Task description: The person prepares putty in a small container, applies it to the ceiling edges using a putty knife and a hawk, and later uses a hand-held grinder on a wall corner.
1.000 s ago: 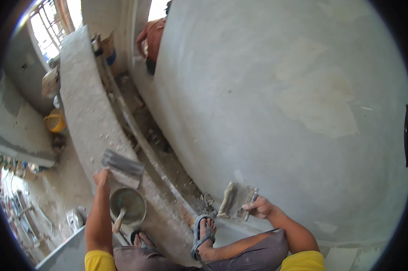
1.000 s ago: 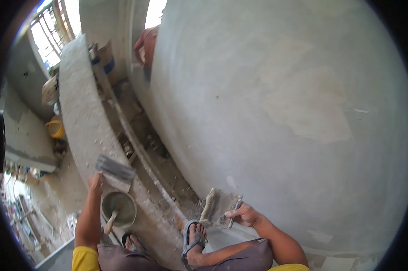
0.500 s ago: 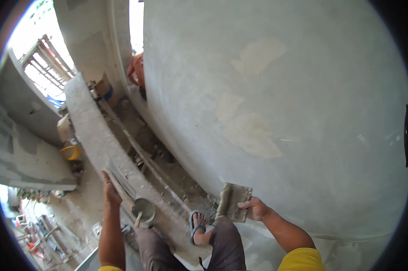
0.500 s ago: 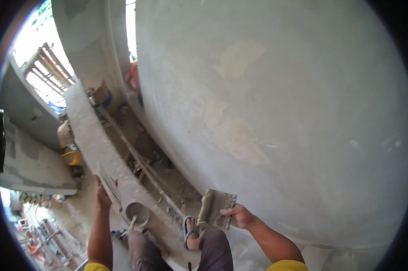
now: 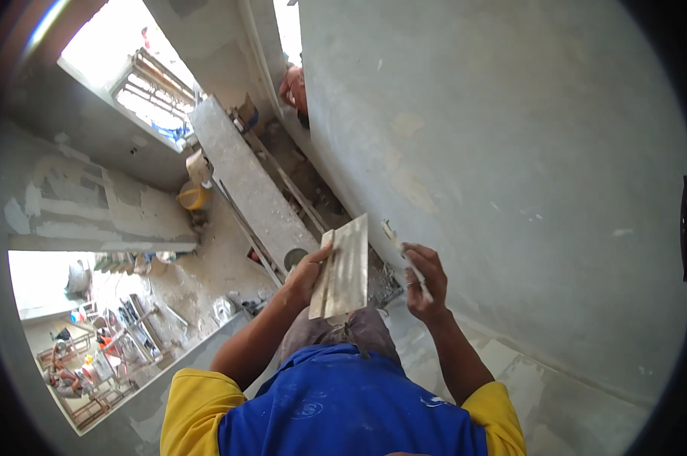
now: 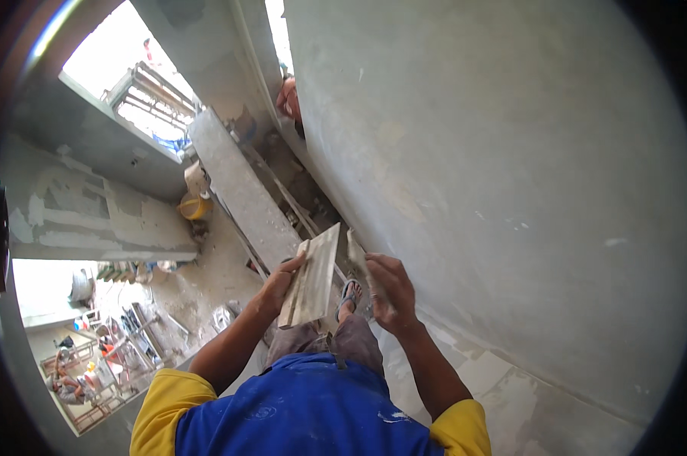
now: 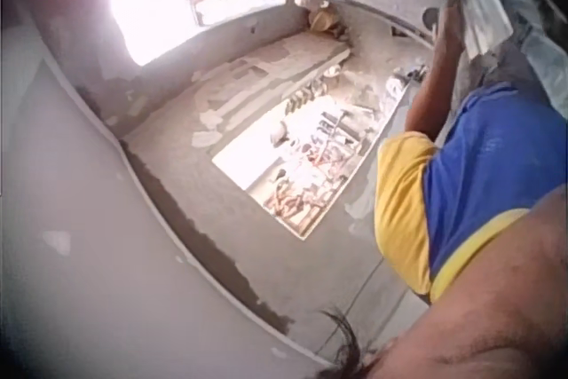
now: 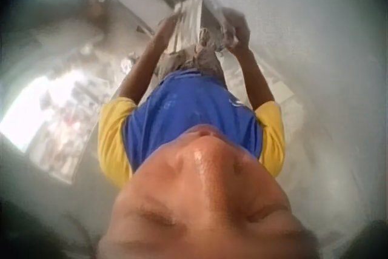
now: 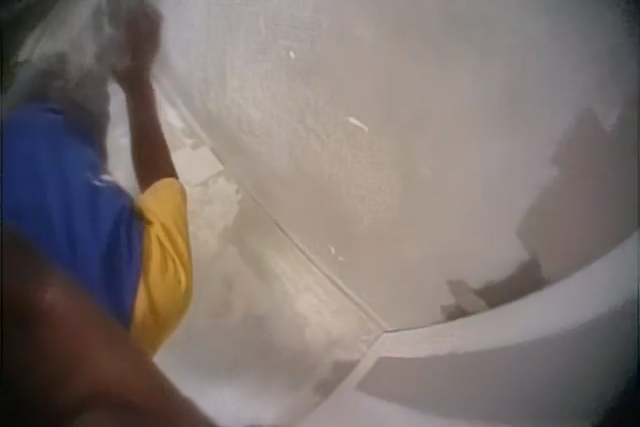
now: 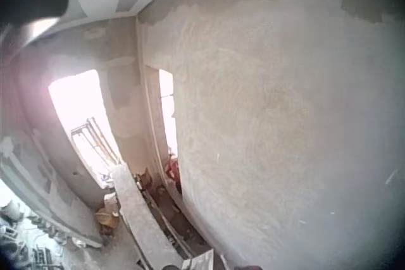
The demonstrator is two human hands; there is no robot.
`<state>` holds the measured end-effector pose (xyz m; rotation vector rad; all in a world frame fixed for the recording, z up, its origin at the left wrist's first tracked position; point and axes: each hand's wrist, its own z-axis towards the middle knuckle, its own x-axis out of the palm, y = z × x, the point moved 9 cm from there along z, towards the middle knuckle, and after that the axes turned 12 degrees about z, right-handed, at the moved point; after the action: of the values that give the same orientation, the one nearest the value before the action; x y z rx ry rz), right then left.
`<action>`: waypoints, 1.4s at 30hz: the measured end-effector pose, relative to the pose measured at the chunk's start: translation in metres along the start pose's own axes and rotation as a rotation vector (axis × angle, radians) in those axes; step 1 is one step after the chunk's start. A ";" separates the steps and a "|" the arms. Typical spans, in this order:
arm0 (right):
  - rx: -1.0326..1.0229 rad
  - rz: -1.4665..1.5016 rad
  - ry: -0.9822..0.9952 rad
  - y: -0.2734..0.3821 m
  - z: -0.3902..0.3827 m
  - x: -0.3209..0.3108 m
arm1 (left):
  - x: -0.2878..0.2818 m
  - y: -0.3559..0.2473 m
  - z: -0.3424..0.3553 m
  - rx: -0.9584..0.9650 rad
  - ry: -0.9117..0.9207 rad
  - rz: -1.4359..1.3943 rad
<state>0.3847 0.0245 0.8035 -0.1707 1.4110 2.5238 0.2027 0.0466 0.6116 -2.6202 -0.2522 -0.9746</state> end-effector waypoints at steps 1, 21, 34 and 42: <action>-0.018 -0.003 -0.012 0.014 0.014 0.000 | 0.020 -0.008 -0.009 0.010 0.007 0.018; 0.536 0.469 -0.546 -0.002 -0.023 -0.141 | 0.193 -0.124 -0.090 1.021 0.032 0.348; 1.014 1.194 -0.768 -0.081 -0.080 -0.123 | 0.232 -0.082 -0.039 1.045 -0.024 0.418; 0.575 1.028 -1.094 -0.072 -0.103 -0.220 | 0.246 -0.061 -0.059 1.298 -0.199 0.554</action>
<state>0.6145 -0.0607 0.7386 2.0843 1.7180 1.8339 0.3347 0.0935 0.8306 -1.4214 -0.1137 -0.1742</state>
